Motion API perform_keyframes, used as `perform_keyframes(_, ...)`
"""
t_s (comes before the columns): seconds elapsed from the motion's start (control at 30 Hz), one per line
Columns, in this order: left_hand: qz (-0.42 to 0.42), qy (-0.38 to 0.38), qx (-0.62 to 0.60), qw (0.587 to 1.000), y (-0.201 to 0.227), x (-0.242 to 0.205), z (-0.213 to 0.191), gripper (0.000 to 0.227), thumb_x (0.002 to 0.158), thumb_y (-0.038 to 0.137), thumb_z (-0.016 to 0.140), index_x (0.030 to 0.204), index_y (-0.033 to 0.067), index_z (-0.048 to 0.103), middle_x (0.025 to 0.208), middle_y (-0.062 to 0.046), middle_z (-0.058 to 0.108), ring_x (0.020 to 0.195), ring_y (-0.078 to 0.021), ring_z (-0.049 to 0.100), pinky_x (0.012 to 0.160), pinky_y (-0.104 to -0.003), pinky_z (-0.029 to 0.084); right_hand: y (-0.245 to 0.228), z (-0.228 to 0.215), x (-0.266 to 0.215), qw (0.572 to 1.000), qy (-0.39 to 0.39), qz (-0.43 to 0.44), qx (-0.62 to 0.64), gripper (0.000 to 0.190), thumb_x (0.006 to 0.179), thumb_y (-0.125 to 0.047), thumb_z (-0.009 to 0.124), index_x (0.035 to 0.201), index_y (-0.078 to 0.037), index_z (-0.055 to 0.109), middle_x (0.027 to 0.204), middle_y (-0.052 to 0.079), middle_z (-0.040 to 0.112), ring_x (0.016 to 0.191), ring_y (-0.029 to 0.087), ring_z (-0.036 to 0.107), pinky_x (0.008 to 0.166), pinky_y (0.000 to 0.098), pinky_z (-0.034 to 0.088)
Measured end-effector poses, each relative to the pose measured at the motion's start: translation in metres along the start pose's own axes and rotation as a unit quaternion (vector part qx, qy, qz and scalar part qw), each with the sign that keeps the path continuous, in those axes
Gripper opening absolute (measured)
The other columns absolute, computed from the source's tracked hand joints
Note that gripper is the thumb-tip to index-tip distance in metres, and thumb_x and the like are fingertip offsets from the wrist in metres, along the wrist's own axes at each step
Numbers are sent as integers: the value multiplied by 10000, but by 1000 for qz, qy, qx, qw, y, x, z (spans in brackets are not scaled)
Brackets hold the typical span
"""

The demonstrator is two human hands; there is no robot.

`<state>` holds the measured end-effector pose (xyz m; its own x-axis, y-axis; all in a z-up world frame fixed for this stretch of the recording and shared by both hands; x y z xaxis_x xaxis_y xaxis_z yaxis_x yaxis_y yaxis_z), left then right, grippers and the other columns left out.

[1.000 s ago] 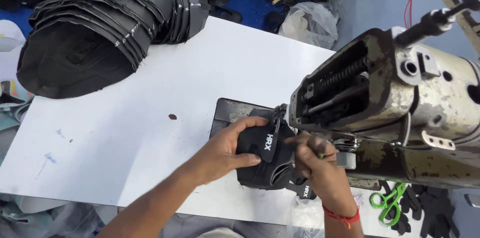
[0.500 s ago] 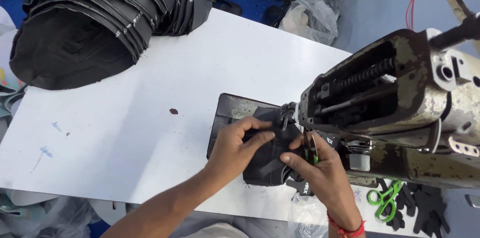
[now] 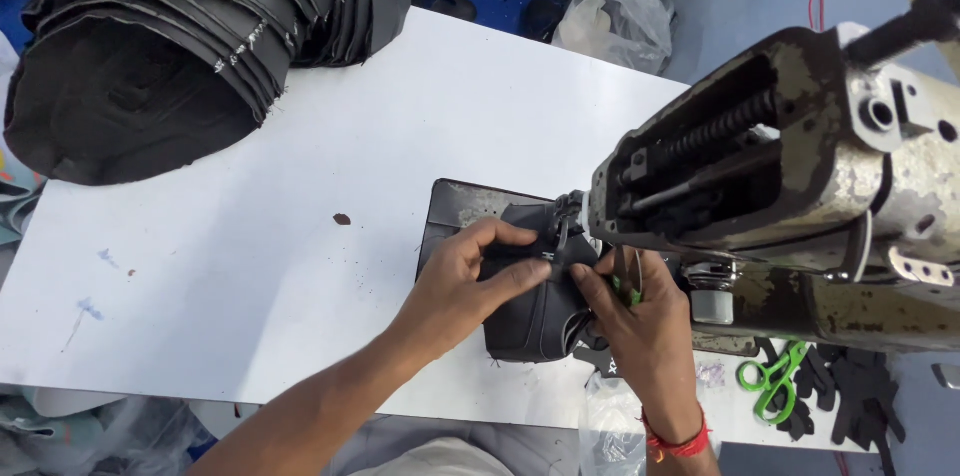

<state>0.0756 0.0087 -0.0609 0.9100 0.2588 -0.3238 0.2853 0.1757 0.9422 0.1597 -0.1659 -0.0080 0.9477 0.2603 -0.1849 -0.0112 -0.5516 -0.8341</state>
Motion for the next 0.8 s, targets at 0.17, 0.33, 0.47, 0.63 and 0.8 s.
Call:
perform_keyframes(0.17, 72, -4, -84, 994, -5, 4, 8, 363, 863, 92, 719, 1209, 31, 628, 1105, -61, 722, 991, -85, 699, 856, -251, 586, 3, 7, 6, 996, -80, -14, 37, 155, 926, -158, 709, 1006, -25, 694, 690, -44, 599, 569, 30, 498, 464, 226, 426)
perform_keyframes(0.33, 36, 10, -184, 982, -18, 9, 17, 308, 860, 31, 698, 1158, 22, 624, 1045, -62, 676, 923, -94, 648, 791, -258, 555, 16, 8, 10, 990, -119, -14, 79, 204, 956, -174, 678, 1071, -10, 715, 651, -24, 556, 539, 50, 476, 457, 236, 391)
perform_keyframes(0.47, 47, 15, -187, 981, -13, 7, 20, 291, 863, 47, 728, 1121, 36, 592, 1060, -19, 614, 912, -67, 613, 750, -237, 547, 10, 8, 11, 990, -123, -34, 69, 215, 967, -184, 668, 1071, -3, 718, 637, -20, 551, 527, 58, 477, 451, 239, 379)
perform_keyframes(0.63, 70, 8, -189, 979, -14, 7, 24, 322, 888, 92, 745, 1145, 44, 558, 1040, -34, 609, 899, -62, 595, 722, -230, 541, 15, 8, 13, 989, -123, -17, 84, 221, 964, -191, 667, 1078, -10, 722, 620, -20, 554, 511, 59, 472, 445, 237, 365)
perform_keyframes(0.8, 71, 13, -164, 984, -13, 4, 23, 348, 894, 143, 742, 1174, 50, 557, 1032, -37, 614, 862, -63, 592, 688, -226, 532, 23, 9, 16, 986, -122, -5, 113, 229, 958, -202, 671, 1084, -20, 729, 617, -25, 550, 502, 56, 457, 440, 231, 355)
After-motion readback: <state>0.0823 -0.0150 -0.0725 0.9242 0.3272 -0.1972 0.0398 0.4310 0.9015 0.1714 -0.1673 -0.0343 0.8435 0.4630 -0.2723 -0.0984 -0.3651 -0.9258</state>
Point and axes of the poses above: each hand's wrist, its own x-axis towards the middle knuckle, its own z-axis out of the palm, y = z × x, the point moved 10 cm from there along x, towards the middle knuckle
